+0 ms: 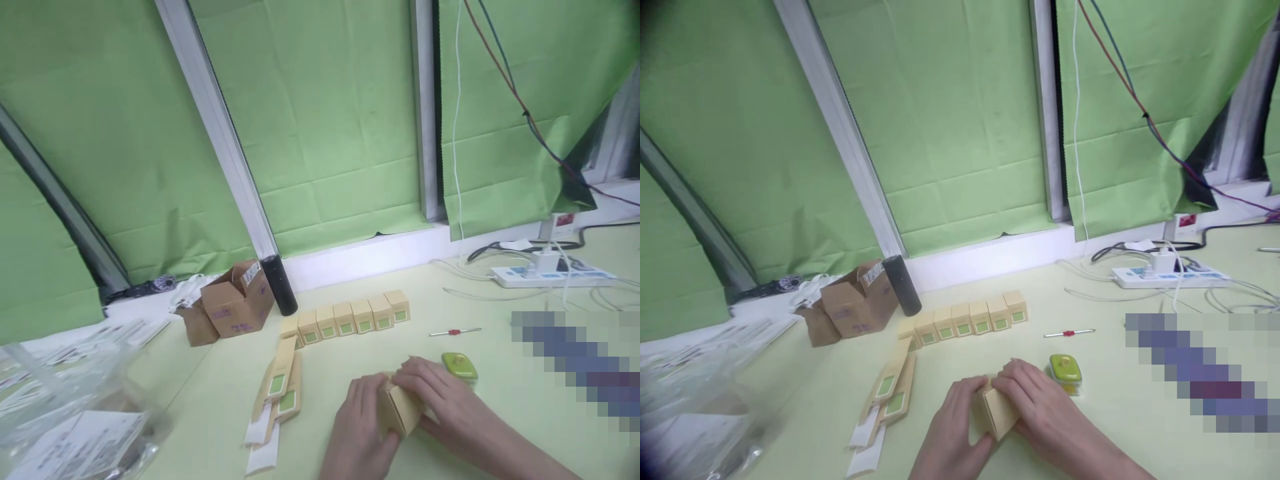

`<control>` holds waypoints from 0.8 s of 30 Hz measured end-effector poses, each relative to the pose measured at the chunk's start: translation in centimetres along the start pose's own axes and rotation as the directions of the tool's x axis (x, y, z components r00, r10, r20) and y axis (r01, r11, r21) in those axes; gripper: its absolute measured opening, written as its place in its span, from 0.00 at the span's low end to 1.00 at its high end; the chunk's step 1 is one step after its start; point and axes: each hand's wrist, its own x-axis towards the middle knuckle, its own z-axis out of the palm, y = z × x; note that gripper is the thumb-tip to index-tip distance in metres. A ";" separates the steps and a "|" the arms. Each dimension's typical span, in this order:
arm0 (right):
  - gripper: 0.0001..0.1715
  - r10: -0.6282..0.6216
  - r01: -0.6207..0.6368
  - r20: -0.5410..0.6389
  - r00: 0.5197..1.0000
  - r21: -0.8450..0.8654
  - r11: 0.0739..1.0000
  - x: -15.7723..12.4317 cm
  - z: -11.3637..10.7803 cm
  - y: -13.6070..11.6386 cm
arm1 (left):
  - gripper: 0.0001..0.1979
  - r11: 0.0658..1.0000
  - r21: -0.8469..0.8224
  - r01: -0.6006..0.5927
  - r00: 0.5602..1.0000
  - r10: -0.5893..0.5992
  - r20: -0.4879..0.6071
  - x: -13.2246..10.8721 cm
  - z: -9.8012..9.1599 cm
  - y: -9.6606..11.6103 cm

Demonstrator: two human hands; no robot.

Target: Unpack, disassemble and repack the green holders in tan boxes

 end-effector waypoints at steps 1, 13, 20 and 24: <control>0.17 -0.016 0.015 -0.085 0.996 -0.020 1.000 -0.2 -0.1 -0.1 | 0.25 1.000 -0.010 0.024 0.999 -0.024 -0.045 0.0 0.1 0.1; 0.13 0.066 -0.046 0.153 0.986 -0.128 0.991 0.9 -1.9 -1.1 | 0.17 0.943 0.218 -0.252 0.966 0.257 0.006 -0.2 -0.3 -1.8; 0.06 0.018 -0.016 -0.121 0.993 0.016 1.000 0.9 -1.0 -1.2 | 0.24 0.833 0.410 -0.371 0.925 0.370 0.085 0.0 -1.0 -3.1; 0.06 0.230 -0.201 -0.096 0.969 0.242 0.949 0.7 -1.8 -0.8 | 0.25 0.938 0.346 0.028 0.980 0.042 -0.195 0.9 -4.1 -3.2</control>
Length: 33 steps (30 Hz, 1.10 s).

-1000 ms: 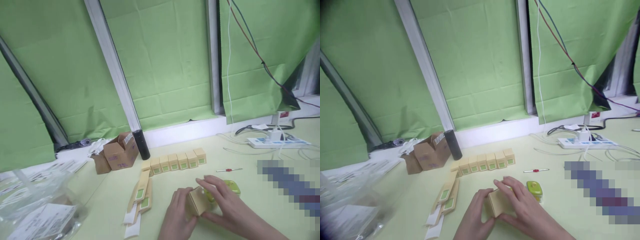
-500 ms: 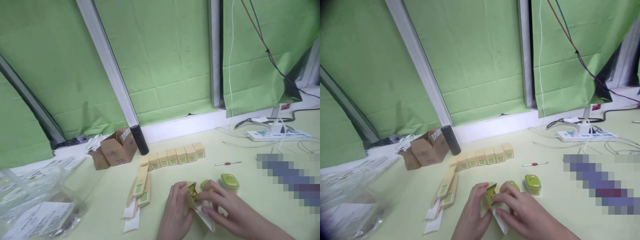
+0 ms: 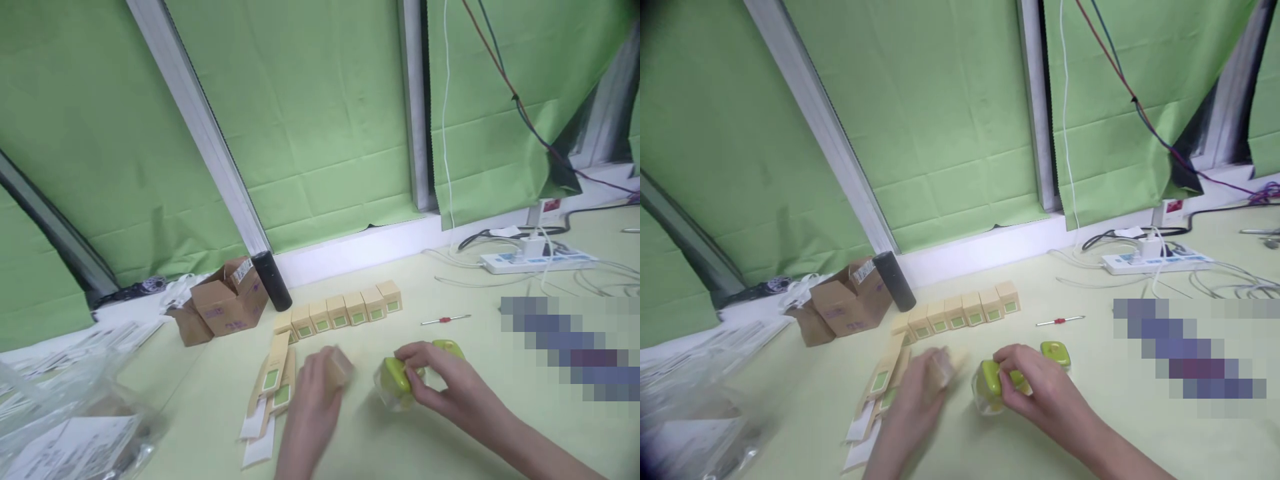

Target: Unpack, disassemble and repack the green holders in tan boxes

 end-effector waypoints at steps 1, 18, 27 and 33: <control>0.07 0.016 -0.015 0.050 0.999 -0.016 1.000 -0.1 0.0 0.1 | 0.25 0.990 -0.068 0.122 0.989 -0.126 -0.070 0.4 -0.7 0.1; 0.13 -0.635 0.626 0.135 0.761 -0.414 0.661 4.3 1.5 -1.1 | 0.14 -0.042 -0.855 0.517 0.779 -0.391 0.491 0.6 1.0 4.8; 0.27 0.010 0.122 0.329 0.944 -0.379 0.917 9.7 2.2 5.5 | 0.33 0.808 -0.389 0.442 0.808 -0.547 -0.220 1.2 -5.6 -1.9; 0.16 0.257 -0.057 0.410 0.875 -0.441 0.896 12.6 0.9 13.8 | 0.44 0.807 -0.117 0.579 0.753 -0.585 -0.303 1.9 -10.3 -7.7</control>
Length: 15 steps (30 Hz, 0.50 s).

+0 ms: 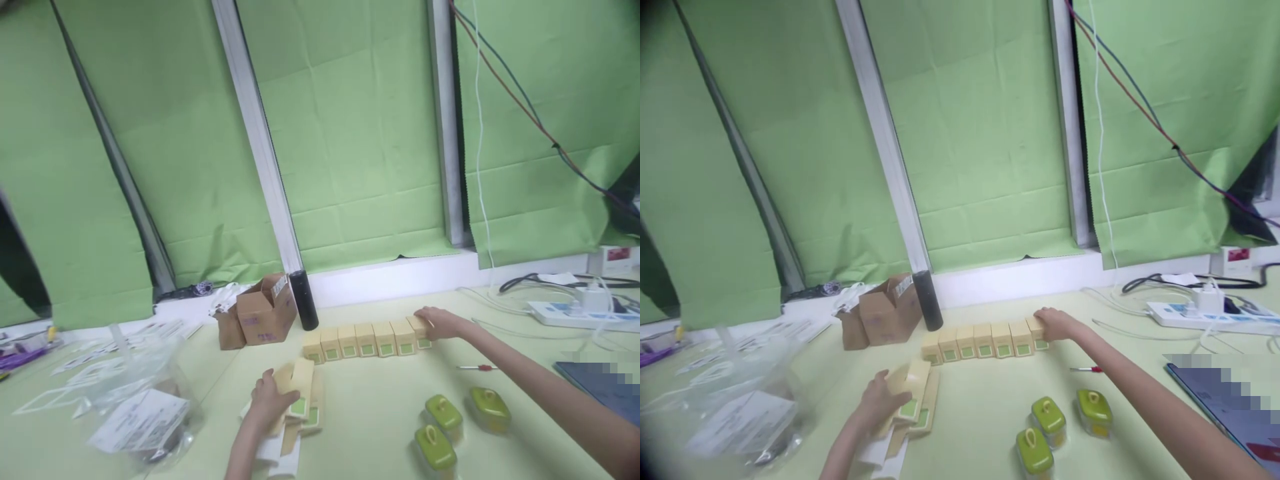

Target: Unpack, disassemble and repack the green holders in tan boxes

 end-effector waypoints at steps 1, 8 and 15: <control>0.15 0.008 -0.009 0.012 1.000 0.010 1.000 -0.2 0.1 0.6 | 0.45 0.999 0.033 -0.006 1.000 0.007 -0.026 0.4 -0.2 -0.2; 0.19 0.061 -0.050 -0.126 0.990 0.087 0.995 -5.9 -2.0 -0.5 | 0.37 0.872 0.065 -0.486 0.843 0.487 -0.230 -3.4 3.0 3.5; 0.25 -0.103 0.164 -0.161 0.982 0.432 0.887 -12.0 -2.4 -8.6 | 0.36 0.751 -0.458 -0.476 0.639 0.653 0.406 -12.0 8.9 8.2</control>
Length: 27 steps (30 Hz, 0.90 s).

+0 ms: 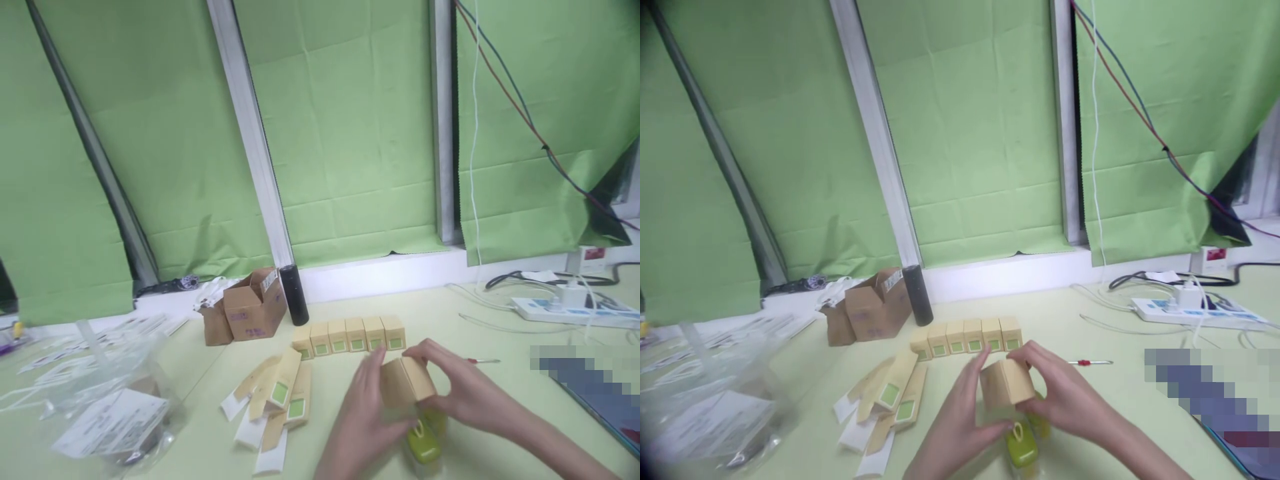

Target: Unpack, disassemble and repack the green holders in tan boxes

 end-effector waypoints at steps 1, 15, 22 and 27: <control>0.27 -0.018 0.018 0.000 1.000 0.013 1.000 -0.5 0.4 -0.7 | 0.34 1.000 -0.017 0.003 1.000 -0.002 0.026 -0.1 0.5 0.1; 0.10 -0.175 0.150 -0.125 0.977 -0.187 0.971 -2.5 2.4 -1.3 | 0.32 0.968 0.246 0.039 0.999 -0.037 -0.016 -1.4 0.5 -1.7; 0.11 -0.107 0.115 0.046 0.993 -0.234 0.965 -2.5 2.7 -2.4 | 0.35 0.927 0.362 -0.099 0.995 0.080 0.066 -1.5 0.1 -2.8; 0.15 -0.191 0.161 -0.051 0.980 -0.358 0.920 -1.9 2.9 -3.1 | 0.20 0.912 0.371 -0.175 0.984 0.168 0.051 -1.5 0.3 -3.0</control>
